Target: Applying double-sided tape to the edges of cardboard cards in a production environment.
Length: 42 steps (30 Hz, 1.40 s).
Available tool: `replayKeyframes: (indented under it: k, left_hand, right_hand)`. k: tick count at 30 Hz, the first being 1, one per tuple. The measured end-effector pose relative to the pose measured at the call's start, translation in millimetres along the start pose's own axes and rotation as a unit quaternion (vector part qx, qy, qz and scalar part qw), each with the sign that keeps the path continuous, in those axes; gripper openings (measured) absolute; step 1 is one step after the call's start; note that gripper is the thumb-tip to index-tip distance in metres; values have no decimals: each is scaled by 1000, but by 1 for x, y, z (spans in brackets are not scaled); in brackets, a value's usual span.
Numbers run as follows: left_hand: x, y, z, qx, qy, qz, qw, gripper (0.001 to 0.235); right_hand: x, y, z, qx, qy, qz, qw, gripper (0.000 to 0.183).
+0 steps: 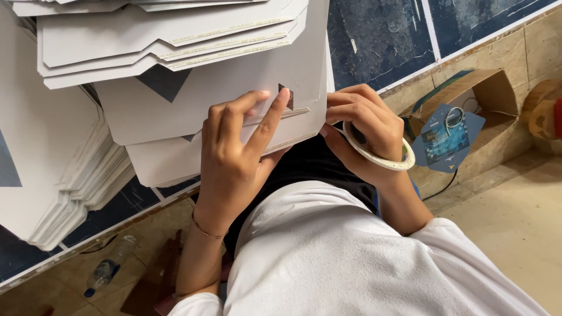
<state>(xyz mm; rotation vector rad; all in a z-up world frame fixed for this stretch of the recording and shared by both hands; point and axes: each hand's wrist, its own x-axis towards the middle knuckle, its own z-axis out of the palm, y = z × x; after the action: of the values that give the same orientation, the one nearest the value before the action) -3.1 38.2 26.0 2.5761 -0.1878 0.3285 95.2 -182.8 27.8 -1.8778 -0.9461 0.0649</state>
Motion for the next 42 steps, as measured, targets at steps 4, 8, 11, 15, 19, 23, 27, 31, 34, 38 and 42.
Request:
replayKeyframes:
  k: [4,8,11,15,19,23,27,31,34,38,42]
  left_hand:
    - [4,-3,-2,-9,-12,-2,1000,71]
    - [6,-3,-5,-60,-12,-8,998,80]
    - [7,-2,-8,-99,8,-18,995,71]
    - [0,-3,-6,-120,37,-20,992,68]
    - [-4,-2,-4,-102,63,-8,993,72]
    - [-4,-2,-5,-17,-6,34,999,81]
    - [-10,-7,7,15,61,27,998,79]
    - [-6,-8,-4,-30,83,9,996,84]
    - [-5,-8,-5,-39,74,6,996,84]
    - [-4,-4,-6,-43,62,-11,997,84]
    - [-3,-5,-5,-44,64,-3,997,71]
  right_hand:
    - [0,2,-3,-9,4,-2,1000,2]
    - [-1,-1,-5,-10,20,11,1000,5]
    - [-2,-2,-4,-15,60,19,998,6]
    - [-5,0,-5,-47,113,5,993,4]
    - [-8,-3,-6,7,45,32,998,10]
    - [-15,-4,1,88,25,92,992,12]
    - [-11,5,-5,68,22,49,996,13]
    - [-13,23,-12,-86,-63,-14,994,30]
    - [-13,27,-12,-112,-73,-4,991,34]
    - [-11,23,-10,-43,-53,24,997,31]
    - [-9,19,-7,5,-18,22,1000,30]
